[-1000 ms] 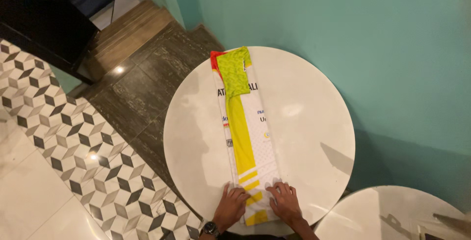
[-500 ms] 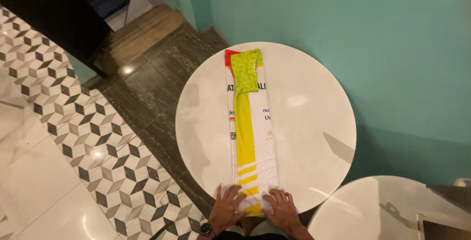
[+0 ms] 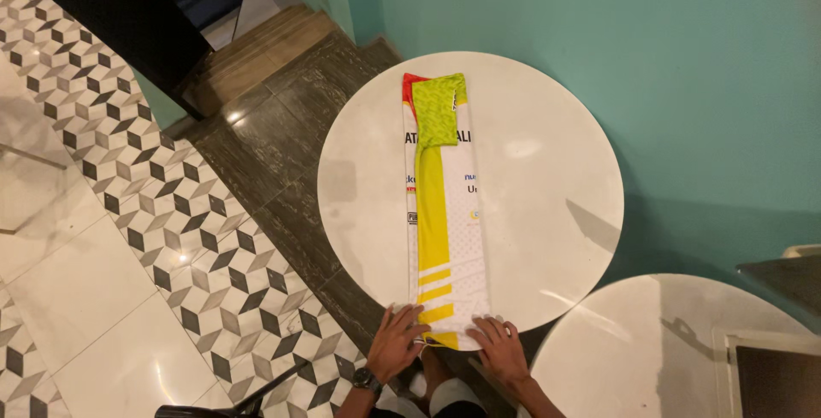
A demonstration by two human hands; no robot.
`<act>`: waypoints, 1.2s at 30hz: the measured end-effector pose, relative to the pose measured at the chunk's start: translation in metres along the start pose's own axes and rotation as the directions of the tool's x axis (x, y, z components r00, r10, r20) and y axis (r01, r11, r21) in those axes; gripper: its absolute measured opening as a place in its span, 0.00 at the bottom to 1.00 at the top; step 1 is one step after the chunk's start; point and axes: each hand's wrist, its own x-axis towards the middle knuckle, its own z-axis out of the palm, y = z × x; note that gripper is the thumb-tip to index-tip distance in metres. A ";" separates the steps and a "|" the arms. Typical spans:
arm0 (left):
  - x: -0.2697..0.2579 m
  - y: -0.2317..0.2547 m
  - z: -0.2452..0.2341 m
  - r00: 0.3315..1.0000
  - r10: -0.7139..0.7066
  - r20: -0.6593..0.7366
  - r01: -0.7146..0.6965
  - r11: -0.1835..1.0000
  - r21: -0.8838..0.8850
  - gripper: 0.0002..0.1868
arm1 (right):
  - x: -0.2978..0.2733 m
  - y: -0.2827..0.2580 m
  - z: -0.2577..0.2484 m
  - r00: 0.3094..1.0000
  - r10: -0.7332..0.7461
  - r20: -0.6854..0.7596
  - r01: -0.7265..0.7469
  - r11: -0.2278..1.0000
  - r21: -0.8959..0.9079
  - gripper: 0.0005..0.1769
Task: The person folds shirts by hand on a white table and places them into a cabinet.
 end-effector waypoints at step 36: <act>0.238 -0.104 -0.046 0.845 -0.533 -0.047 0.216 0.420 -0.881 0.20 | 0.269 0.114 -0.032 0.769 0.564 0.302 -0.396 0.049 0.917 0.25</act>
